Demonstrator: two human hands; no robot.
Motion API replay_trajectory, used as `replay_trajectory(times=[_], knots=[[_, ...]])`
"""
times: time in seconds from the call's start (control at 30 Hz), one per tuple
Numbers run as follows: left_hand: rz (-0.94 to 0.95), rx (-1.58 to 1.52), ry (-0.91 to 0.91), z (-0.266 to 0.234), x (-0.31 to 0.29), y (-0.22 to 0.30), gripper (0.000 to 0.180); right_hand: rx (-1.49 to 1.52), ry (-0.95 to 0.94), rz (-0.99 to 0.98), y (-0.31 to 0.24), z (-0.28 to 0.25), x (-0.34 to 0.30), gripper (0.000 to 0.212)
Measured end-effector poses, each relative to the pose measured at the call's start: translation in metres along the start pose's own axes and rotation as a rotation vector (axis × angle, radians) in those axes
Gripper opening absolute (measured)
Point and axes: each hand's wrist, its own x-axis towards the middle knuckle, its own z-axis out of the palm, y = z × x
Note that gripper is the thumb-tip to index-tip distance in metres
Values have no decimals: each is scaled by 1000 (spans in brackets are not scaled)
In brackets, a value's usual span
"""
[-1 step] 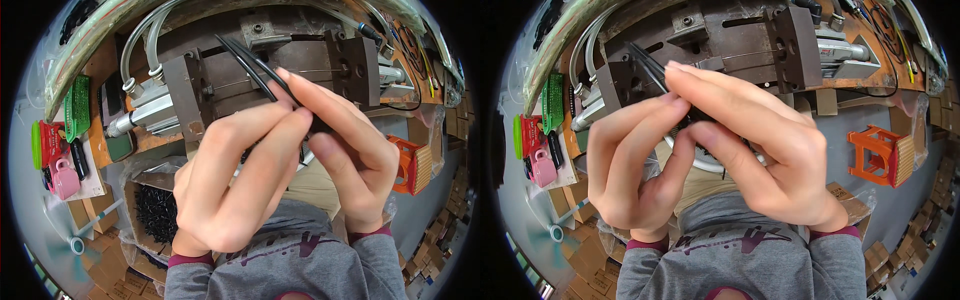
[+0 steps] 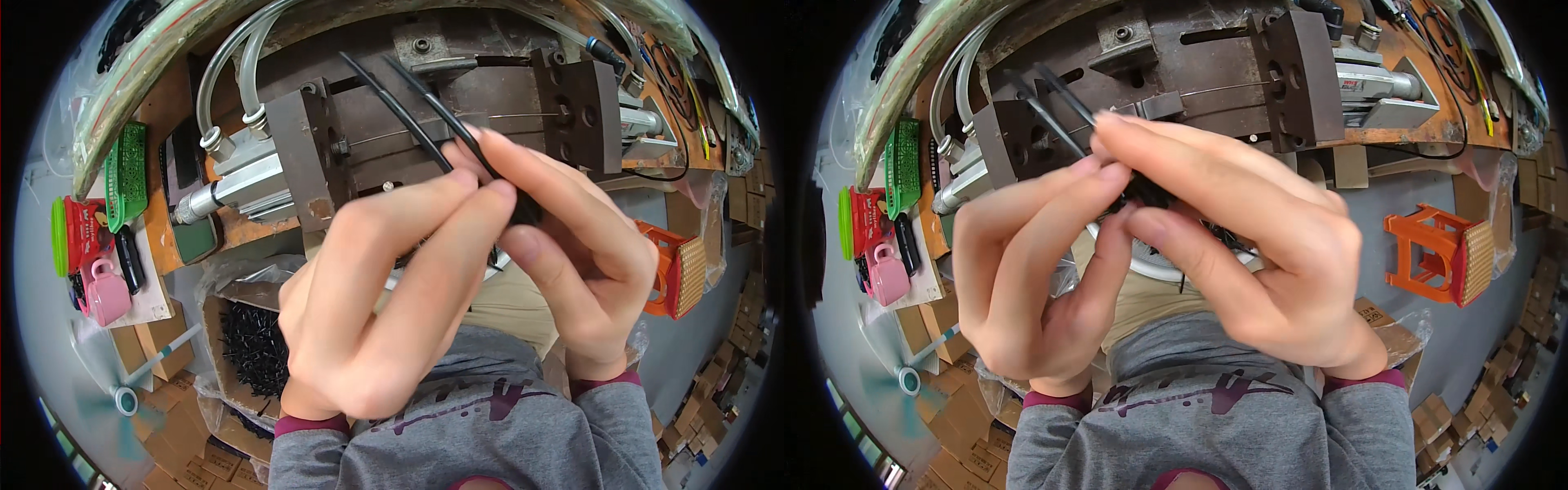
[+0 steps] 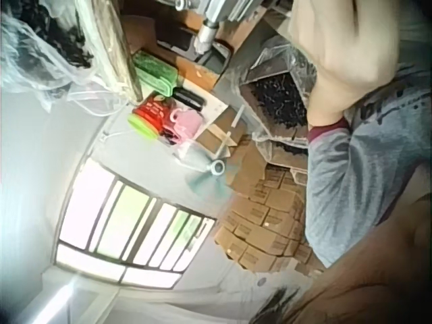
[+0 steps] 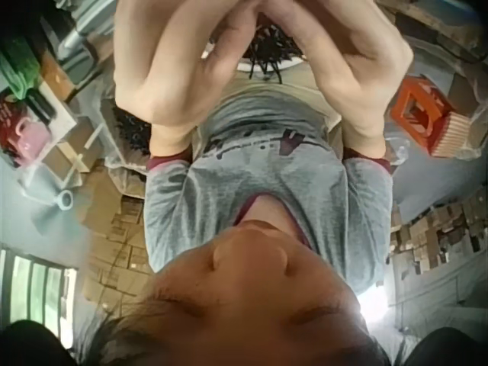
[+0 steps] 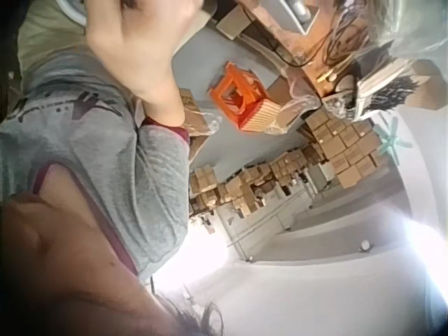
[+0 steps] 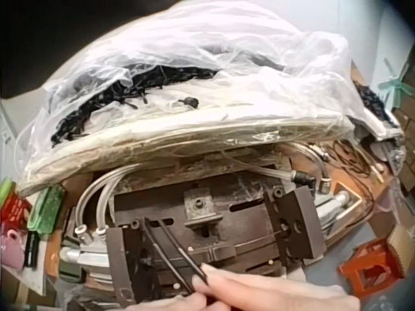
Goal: Manually assemble and secure components using a pneumatic jig.
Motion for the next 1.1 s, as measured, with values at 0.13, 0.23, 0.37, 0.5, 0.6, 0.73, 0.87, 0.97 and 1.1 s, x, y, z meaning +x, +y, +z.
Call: replay_trajectory(times=[0.13, 0.23, 0.37, 0.5, 0.6, 0.73, 0.87, 0.97, 1.1], knots=[[-42, -17, -32, -4, -4, 1, 44, -81, 116, -30, 7, -13, -14, 44], [-157, -48, -125, -3, -8, 4, 44, -255, 219, -38, 9, -25, -24, 43], [-178, -105, -191, 9, -20, 1, 39, -368, 214, -128, 13, -26, -24, 44], [-43, 125, -335, 18, -18, -6, 29, -424, 210, -177, 11, -25, -23, 48], [-49, 122, -334, 19, -13, -7, 29, -437, 225, -198, 11, -25, -21, 47], [-34, 201, -339, 19, -11, -6, 28, -474, 257, -237, 14, -25, -16, 41], [-45, 239, -361, 17, -9, -4, 29, -465, 241, -221, 13, -23, -15, 41], [-67, 262, -393, 14, -5, -1, 30, -393, 293, -158, 12, -19, -17, 40], [-64, 272, -389, 14, -5, -2, 30, -306, 302, -97, 12, -18, -20, 39]])
